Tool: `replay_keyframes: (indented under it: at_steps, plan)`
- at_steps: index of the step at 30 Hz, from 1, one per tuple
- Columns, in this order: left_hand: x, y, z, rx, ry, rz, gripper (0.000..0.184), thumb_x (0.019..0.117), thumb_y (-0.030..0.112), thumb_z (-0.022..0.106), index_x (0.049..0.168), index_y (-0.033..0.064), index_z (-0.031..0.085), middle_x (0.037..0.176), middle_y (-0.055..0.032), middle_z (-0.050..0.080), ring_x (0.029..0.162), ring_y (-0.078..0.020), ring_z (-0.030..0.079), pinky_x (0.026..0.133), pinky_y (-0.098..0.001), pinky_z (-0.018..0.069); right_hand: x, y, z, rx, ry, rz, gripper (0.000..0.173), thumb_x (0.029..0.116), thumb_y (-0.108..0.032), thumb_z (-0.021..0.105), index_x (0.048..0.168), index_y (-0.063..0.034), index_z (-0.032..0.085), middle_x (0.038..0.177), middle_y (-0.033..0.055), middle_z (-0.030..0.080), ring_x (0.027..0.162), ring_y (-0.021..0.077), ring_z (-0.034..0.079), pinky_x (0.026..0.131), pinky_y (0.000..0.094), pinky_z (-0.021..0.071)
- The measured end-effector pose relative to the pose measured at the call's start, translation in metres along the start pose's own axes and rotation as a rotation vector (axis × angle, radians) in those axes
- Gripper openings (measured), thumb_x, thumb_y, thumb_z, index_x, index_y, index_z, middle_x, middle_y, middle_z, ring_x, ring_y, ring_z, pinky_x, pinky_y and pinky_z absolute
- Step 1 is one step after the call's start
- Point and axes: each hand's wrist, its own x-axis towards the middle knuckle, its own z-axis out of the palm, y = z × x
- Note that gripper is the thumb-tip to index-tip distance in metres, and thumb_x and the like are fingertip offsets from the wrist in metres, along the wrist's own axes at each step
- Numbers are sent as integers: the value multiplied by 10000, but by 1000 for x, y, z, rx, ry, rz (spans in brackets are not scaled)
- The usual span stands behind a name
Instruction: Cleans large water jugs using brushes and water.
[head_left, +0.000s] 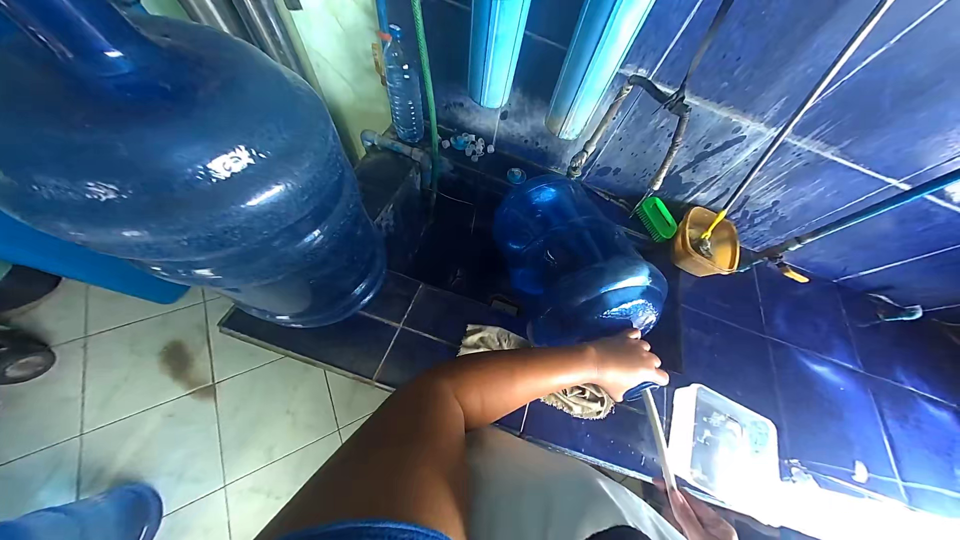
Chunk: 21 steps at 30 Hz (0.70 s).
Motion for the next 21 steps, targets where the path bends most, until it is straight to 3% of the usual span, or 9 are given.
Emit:
replay_keyframes:
  at_steps: [2, 4, 8, 11, 13, 15, 16, 19, 21]
  plan:
    - [-1, 1, 1, -2, -12, 3, 527, 705, 131, 877, 1193, 95, 680, 1107, -155, 677, 1108, -364, 599, 1045, -585, 355, 16, 11, 0, -443, 123, -304, 264, 988, -81, 605, 1143, 94, 727, 856, 94, 761, 754, 135, 718, 770, 311, 589]
    - [-2, 3, 4, 18, -25, -1, 532, 712, 121, 871, 1208, 106, 679, 1118, -149, 676, 1116, -362, 599, 1060, -599, 344, 30, 2, 6, -624, 107, -401, 311, 990, -133, 621, 1171, 99, 722, 966, 241, 763, 846, 338, 762, 829, 522, 595]
    - [-4, 11, 13, 37, -9, -21, 495, 757, 77, 833, 1227, 107, 682, 1142, -156, 673, 1134, -370, 593, 1070, -604, 342, 60, -25, 49, -502, 77, -215, 309, 1044, -233, 572, 1159, 8, 727, 748, 69, 667, 610, 110, 582, 606, 332, 522]
    - [-9, 14, 18, 41, 28, -21, 433, 793, 29, 789, 1209, 103, 694, 1118, -155, 679, 1126, -369, 600, 1068, -591, 353, 76, -36, 60, -672, 165, -394, 306, 1021, -200, 613, 1119, 58, 744, 846, 228, 742, 740, 388, 725, 711, 631, 554]
    - [-10, 14, 17, 44, 22, -32, 468, 794, 25, 786, 1243, 110, 684, 1139, -152, 677, 1138, -367, 591, 1068, -585, 349, 76, -32, 52, -655, 121, -372, 268, 1002, -193, 636, 1083, 31, 761, 806, 176, 741, 699, 320, 714, 674, 565, 565]
    - [-11, 16, 18, 27, 27, -44, 455, 801, 26, 780, 1238, 105, 680, 1143, -155, 671, 1140, -366, 588, 1075, -586, 341, 68, -30, 46, -345, 11, -107, 202, 1027, -135, 591, 1058, -4, 742, 655, -10, 617, 537, 44, 527, 524, 238, 463]
    - [-10, 17, 19, 14, 37, -49, 443, 798, 29, 785, 1223, 99, 681, 1135, -157, 668, 1135, -367, 589, 1081, -585, 337, 63, -30, 46, -94, -24, 26, 213, 1051, -92, 525, 1048, 18, 707, 578, -51, 536, 460, -5, 442, 442, 169, 384]
    - [-17, 16, 22, -22, 83, -87, 458, 753, 53, 831, 1189, 104, 698, 1135, -155, 673, 1150, -368, 595, 1124, -587, 321, 60, -23, 53, 34, -88, 63, 233, 1052, -117, 512, 1109, 23, 689, 577, -54, 512, 446, 3, 424, 418, 180, 377]
    - [-25, 20, 24, -38, 121, -114, 497, 716, 93, 872, 1188, 120, 717, 1171, -142, 697, 1193, -362, 611, 1155, -600, 327, 61, -28, 51, -338, -144, -34, 292, 1011, -238, 624, 1187, -19, 705, 820, 84, 687, 699, 175, 637, 685, 397, 557]
